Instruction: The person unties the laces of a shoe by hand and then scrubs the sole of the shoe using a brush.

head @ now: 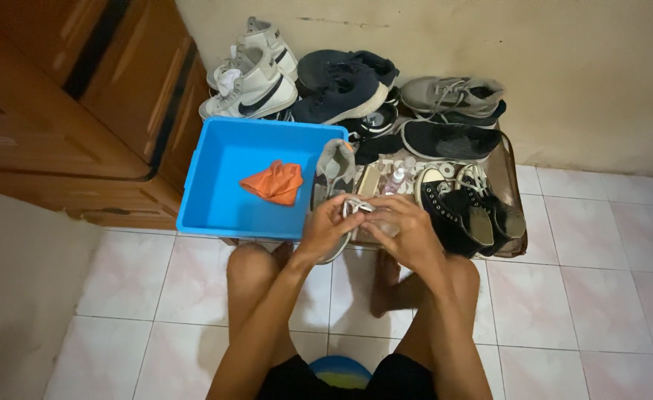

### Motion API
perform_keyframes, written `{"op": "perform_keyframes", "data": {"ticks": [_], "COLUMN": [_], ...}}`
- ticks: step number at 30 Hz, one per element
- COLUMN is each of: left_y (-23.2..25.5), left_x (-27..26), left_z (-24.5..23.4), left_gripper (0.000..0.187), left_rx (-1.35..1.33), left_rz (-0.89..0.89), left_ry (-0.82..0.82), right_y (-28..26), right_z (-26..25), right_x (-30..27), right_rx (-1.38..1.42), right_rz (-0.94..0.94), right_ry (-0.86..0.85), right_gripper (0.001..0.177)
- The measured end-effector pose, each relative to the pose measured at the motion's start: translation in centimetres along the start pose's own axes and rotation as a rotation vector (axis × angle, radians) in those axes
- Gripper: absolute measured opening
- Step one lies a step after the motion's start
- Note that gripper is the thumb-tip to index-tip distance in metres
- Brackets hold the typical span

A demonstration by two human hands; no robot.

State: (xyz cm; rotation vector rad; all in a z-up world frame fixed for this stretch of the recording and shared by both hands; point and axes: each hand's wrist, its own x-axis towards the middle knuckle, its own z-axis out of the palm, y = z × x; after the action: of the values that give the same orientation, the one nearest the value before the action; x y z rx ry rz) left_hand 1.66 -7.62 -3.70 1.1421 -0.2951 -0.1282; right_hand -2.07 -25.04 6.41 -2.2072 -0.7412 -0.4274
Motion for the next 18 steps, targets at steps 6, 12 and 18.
{"op": "perform_keyframes", "data": {"ticks": [6, 12, 18], "left_y": [-0.3, -0.8, 2.6], "left_x": [0.3, 0.4, 0.0], "left_z": [-0.4, -0.7, 0.2], "left_gripper": [0.026, 0.022, 0.025], "left_rx": [-0.157, -0.175, 0.552], "left_rz": [-0.02, 0.183, 0.563], "left_ry": [0.001, 0.083, 0.043], "right_y": [2.2, 1.5, 1.6], "right_z": [1.3, 4.2, 3.6], "right_x": [-0.9, -2.9, -2.1], "right_rx": [0.483, 1.063, 1.296], "right_rz": [0.134, 0.708, 0.82], "right_ry": [0.123, -0.174, 0.057], "right_gripper": [0.039, 0.061, 0.046]}}
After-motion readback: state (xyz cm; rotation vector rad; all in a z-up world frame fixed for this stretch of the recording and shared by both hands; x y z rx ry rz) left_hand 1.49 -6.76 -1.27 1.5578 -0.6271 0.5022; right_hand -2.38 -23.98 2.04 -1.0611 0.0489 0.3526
